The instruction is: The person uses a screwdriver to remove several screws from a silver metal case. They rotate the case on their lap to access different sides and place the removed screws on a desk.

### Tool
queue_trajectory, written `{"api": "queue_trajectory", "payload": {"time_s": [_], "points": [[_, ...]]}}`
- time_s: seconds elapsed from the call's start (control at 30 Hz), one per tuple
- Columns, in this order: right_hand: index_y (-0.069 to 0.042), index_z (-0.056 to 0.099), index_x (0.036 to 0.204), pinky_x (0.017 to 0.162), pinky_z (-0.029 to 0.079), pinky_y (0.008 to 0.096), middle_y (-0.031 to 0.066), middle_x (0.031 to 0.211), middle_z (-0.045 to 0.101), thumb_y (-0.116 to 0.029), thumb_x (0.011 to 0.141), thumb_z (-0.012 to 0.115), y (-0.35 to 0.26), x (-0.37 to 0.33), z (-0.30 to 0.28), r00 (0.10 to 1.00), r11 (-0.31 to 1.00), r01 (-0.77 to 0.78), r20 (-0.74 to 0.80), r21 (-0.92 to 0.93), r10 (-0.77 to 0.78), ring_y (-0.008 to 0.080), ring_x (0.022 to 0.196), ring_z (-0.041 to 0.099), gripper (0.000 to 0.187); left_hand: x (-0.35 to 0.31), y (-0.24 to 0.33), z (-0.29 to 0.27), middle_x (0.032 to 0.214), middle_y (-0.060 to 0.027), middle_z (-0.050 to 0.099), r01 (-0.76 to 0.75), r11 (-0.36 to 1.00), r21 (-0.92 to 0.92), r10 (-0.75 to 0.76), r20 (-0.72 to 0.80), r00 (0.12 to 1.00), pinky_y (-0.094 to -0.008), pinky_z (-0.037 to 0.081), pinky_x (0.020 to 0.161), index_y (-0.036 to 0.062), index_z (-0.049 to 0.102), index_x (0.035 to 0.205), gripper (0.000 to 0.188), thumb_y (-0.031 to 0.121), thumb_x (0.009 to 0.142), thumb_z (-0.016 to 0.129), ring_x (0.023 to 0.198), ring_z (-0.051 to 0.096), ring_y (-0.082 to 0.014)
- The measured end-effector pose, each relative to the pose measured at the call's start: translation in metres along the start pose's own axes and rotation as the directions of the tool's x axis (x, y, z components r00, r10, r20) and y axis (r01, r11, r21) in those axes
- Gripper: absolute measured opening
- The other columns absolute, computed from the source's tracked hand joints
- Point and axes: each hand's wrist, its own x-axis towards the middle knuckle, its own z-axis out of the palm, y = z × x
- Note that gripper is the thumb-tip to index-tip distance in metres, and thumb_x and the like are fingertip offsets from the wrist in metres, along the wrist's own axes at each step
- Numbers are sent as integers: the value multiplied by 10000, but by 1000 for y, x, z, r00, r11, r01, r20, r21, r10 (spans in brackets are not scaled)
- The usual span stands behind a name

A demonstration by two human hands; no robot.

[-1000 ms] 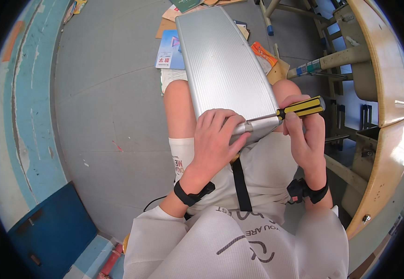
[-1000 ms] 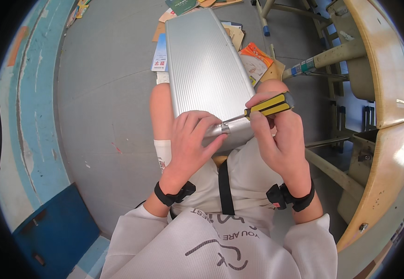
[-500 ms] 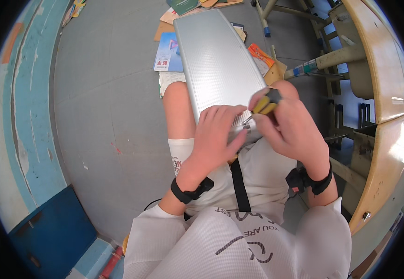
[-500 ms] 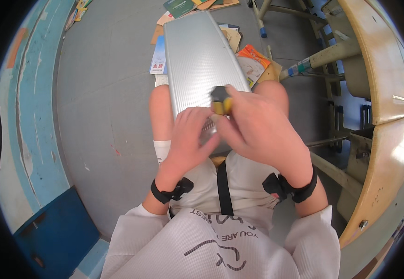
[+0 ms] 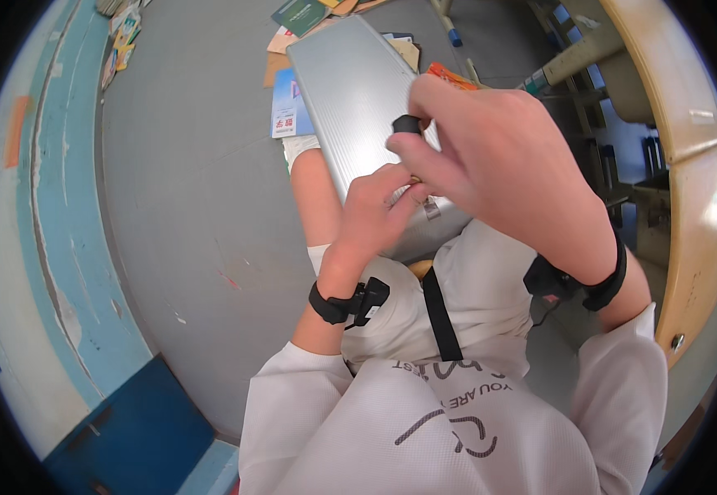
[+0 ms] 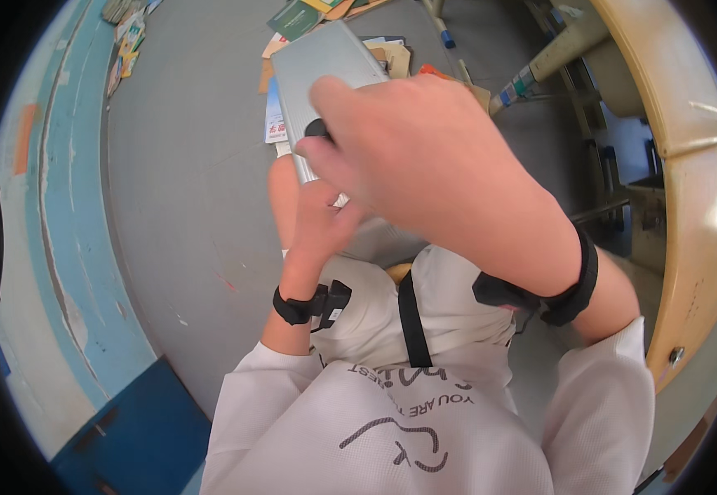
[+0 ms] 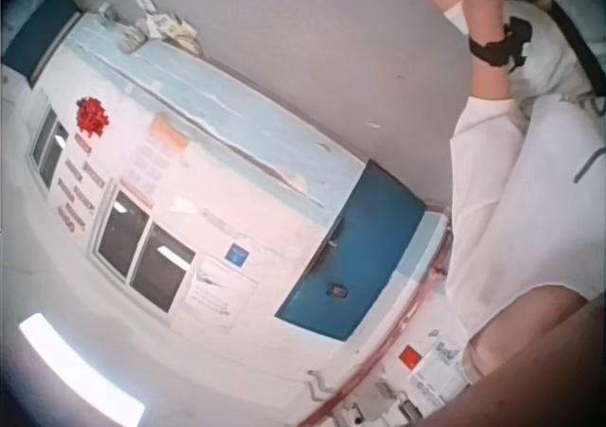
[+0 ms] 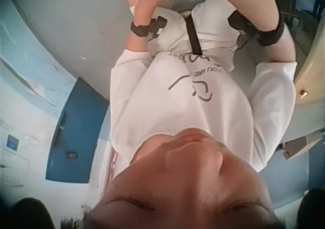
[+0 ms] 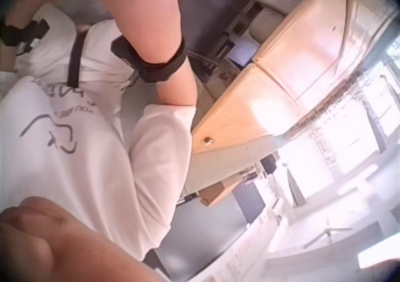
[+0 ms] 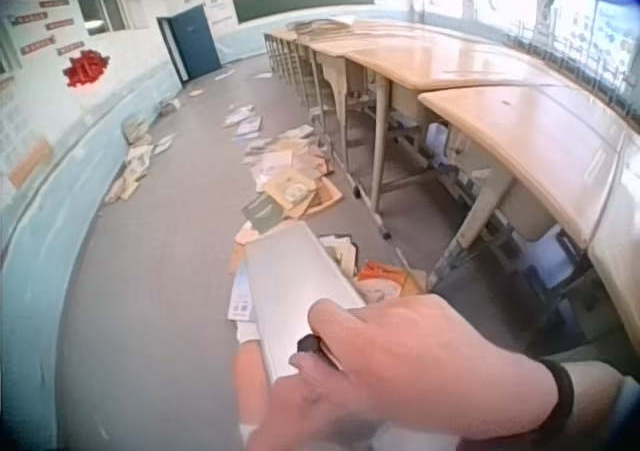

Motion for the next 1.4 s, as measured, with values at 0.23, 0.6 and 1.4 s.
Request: {"api": "queue_trajectory", "payload": {"time_s": [0.23, 0.6, 1.4], "points": [[-29, 473, 784, 560, 454, 400, 111, 653, 531, -108, 841, 630, 19, 1, -12, 974, 977, 202, 123, -70, -192, 320, 615, 562, 185, 3, 3, 2, 896, -62, 725, 72, 972, -223, -56, 78, 995, -280, 500, 756, 24, 681, 1052, 155, 91, 925, 623, 807, 660, -142], [-20, 539, 801, 630, 495, 353, 95, 734, 555, -65, 727, 696, 4, -1, -45, 910, 928, 358, 260, -103, -322, 266, 747, 613, 179, 4, 11, -8, 817, -104, 722, -124, 991, 41, 123, 30, 992, -268, 485, 634, 5, 700, 1001, 135, 77, 907, 634, 653, 622, -152], [-9, 615, 750, 594, 503, 297, 78, 662, 588, -63, 676, 745, -11, 21, -52, 804, 869, 451, 515, -201, -298, 225, 687, 655, 159, 8, 23, -3, 651, -117, 652, -291, 893, 344, 348, -116, 930, -293, 467, 572, -75, 651, 866, 112, 35, 845, 646, 594, 601, -143]]}}
